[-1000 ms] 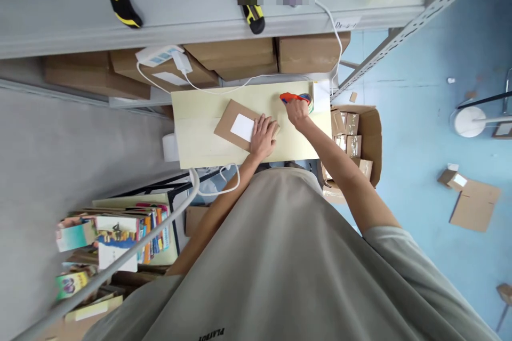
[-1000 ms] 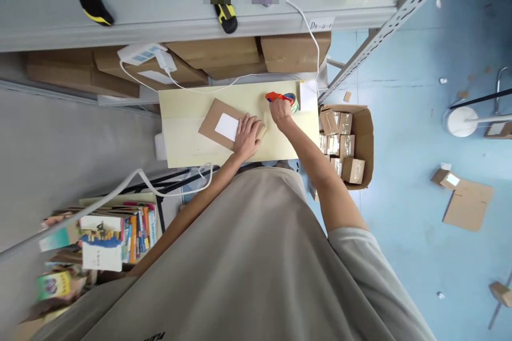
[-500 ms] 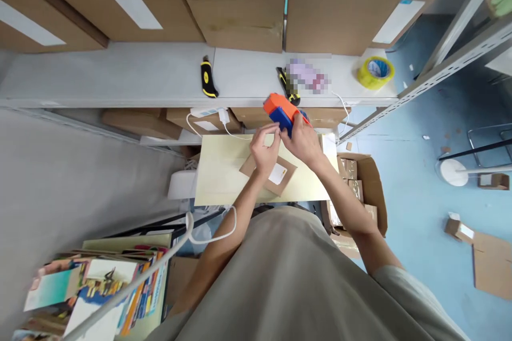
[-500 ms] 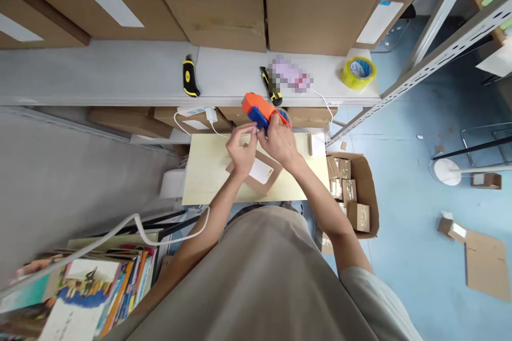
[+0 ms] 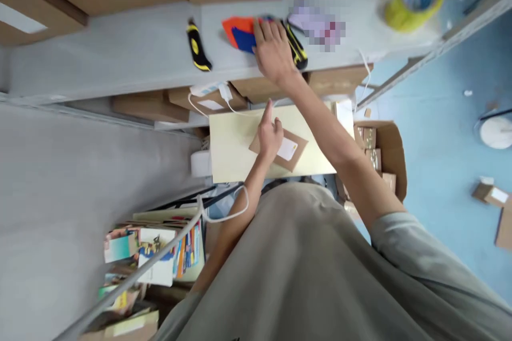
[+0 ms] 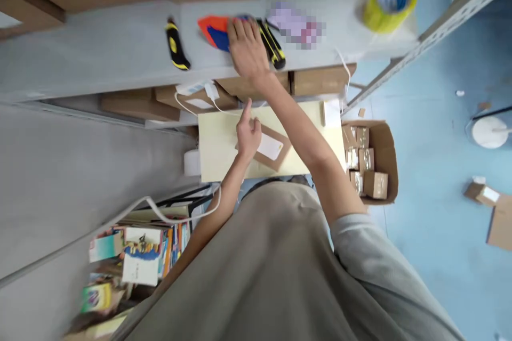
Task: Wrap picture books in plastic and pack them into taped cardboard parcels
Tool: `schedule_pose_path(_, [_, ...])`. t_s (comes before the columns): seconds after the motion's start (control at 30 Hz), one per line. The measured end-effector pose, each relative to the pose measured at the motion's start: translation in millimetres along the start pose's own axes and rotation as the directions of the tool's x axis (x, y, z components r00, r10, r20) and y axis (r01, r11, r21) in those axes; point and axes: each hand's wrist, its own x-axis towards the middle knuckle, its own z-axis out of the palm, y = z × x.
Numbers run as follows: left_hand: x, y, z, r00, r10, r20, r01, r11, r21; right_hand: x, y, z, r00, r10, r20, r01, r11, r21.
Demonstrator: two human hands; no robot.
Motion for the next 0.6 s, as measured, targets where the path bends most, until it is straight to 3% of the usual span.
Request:
schedule_pose_path(0.07, [-39.0,-17.3,12.0,0.989,-0.106,0.103,0.1,0.993,0.06,-40.4,21.3,9.5,0.993,-0.007,-0.116,0.018,0.996,0.093])
schedule_pose_path(0.13, [-76.6,-29.1,23.0,0.958,-0.193,0.214,0.168,0.977,0.129,-99.9,44.6,23.8,0.989,0.075,-0.131,-0.05,0.982,0.183])
schedule_pose_path(0.2, [-108.3,-34.3,31.1,0.919,-0.236,0.316,0.182,0.965,0.19,-169.2,66.3,41.7,0.981,0.192,-0.008,-0.184,0.953,0.241])
schedule_pose_path(0.27, [-130.5,-34.8,36.4,0.891,-0.243,0.383,0.159,0.958,0.239,-233.6,86.2,61.0,0.918,0.386,0.092,-0.397,0.883,0.249])
schedule_pose_path(0.33, [-141.2,-33.9,40.4,0.884,-0.24,0.4,0.136,0.953,0.271,-279.6,104.9,80.8,0.878,0.454,0.153,-0.479,0.827,0.293])
schedule_pose_path(0.4, [-140.6,-34.9,45.7,0.898,-0.242,0.367,0.145,0.951,0.273,-300.3,121.4,102.2,0.863,0.463,0.203,-0.506,0.783,0.362])
schedule_pose_path(0.5, [-121.6,-41.0,56.9,0.922,-0.299,0.244,0.251,0.945,0.21,-295.4,137.6,135.8,0.819,0.486,0.305,-0.573,0.664,0.48])
schedule_pose_path(0.53, [-112.3,-43.5,60.1,0.923,-0.326,0.204,0.289,0.938,0.19,-290.9,140.5,145.1,0.782,0.52,0.343,-0.62,0.594,0.514])
schedule_pose_path(0.6, [-93.6,-47.3,62.4,0.922,-0.358,0.146,0.332,0.926,0.178,-288.4,144.2,156.3,0.666,0.623,0.41,-0.729,0.424,0.538])
